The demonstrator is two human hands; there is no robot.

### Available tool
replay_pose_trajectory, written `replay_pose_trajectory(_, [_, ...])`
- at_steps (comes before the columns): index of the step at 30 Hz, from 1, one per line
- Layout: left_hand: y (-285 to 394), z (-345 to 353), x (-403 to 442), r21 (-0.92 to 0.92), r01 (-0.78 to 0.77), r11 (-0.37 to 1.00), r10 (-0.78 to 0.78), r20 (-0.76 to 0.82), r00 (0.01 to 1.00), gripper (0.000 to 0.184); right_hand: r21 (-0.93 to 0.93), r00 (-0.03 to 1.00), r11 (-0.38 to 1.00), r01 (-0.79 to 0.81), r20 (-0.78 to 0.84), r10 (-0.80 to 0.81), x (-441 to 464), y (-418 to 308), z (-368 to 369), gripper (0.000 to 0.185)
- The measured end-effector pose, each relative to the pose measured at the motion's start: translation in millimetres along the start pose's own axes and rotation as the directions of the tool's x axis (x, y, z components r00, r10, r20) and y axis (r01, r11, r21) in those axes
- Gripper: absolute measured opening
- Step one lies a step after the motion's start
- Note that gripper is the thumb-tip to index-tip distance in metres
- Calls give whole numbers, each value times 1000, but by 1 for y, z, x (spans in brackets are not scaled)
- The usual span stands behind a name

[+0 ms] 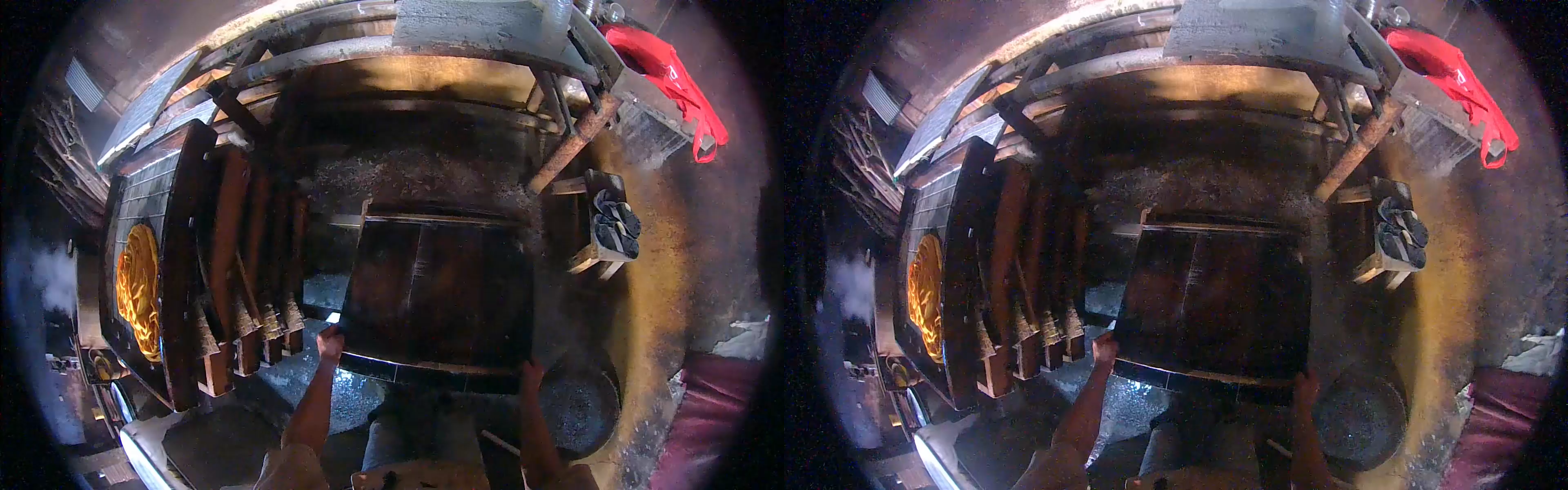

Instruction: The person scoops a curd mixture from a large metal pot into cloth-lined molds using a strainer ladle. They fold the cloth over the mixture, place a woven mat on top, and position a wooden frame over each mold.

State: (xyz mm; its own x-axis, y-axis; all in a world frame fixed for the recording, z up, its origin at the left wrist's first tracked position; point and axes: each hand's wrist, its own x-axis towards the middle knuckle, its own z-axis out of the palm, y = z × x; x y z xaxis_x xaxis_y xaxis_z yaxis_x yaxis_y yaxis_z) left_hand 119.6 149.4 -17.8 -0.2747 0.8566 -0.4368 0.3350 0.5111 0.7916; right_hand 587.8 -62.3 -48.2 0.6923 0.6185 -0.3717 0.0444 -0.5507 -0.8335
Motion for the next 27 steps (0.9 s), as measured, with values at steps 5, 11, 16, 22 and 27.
replay_pose_trajectory(5, [-39,2,17,-42,-77,996,78,33,996,30,-136,998,989,-54,21,57,11,9,3,29])
replay_pose_trajectory(11, [-60,9,26,-282,-83,956,107,73,992,33,-322,998,945,62,31,-55,6,26,9,19])
replay_pose_trajectory(16, [-39,3,21,-138,-74,988,88,103,991,32,11,979,984,-175,111,173,8,34,8,34])
replay_pose_trajectory(22, [-64,19,22,-230,-38,972,58,78,995,23,-173,996,983,-53,58,64,39,11,11,29])
replay_pose_trajectory(27, [-103,14,37,-71,-105,992,114,153,982,25,-424,996,903,-66,24,85,39,-4,12,24])
